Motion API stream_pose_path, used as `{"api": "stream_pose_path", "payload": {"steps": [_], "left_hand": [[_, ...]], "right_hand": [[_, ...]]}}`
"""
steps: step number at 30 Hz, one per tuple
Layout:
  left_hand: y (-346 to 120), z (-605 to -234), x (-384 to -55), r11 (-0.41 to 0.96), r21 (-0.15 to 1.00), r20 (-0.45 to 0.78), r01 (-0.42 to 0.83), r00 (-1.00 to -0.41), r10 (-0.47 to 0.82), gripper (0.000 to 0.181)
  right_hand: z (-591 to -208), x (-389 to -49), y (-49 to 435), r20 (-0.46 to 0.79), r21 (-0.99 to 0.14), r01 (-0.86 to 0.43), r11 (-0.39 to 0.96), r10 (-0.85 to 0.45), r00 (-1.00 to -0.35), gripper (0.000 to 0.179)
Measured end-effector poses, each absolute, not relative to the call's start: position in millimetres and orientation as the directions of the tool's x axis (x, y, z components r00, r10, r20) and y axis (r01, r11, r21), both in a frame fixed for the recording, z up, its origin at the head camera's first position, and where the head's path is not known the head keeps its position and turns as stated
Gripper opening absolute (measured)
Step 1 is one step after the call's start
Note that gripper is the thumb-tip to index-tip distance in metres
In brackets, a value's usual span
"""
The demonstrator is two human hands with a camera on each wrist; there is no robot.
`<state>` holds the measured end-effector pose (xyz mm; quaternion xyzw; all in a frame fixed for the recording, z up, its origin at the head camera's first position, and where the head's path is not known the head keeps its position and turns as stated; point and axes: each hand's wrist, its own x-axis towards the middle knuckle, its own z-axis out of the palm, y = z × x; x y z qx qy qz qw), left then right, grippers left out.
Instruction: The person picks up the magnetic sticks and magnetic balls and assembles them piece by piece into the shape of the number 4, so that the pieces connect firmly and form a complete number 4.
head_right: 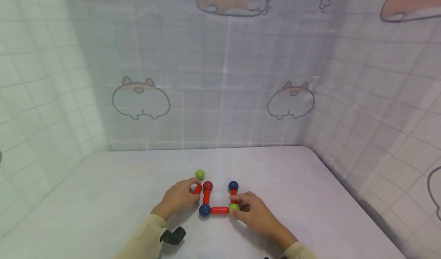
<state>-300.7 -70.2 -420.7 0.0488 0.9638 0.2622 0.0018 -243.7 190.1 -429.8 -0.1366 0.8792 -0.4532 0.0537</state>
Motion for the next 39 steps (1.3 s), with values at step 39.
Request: {"api": "stream_pose_path", "payload": {"steps": [39], "left_hand": [[-90,-411,-280,0.256,0.961,0.025,0.107,-0.952,0.306,0.048]], "right_hand": [[-432,-251,195,0.043,-0.815,-0.228,0.533,-0.336,-0.941,0.036]]}}
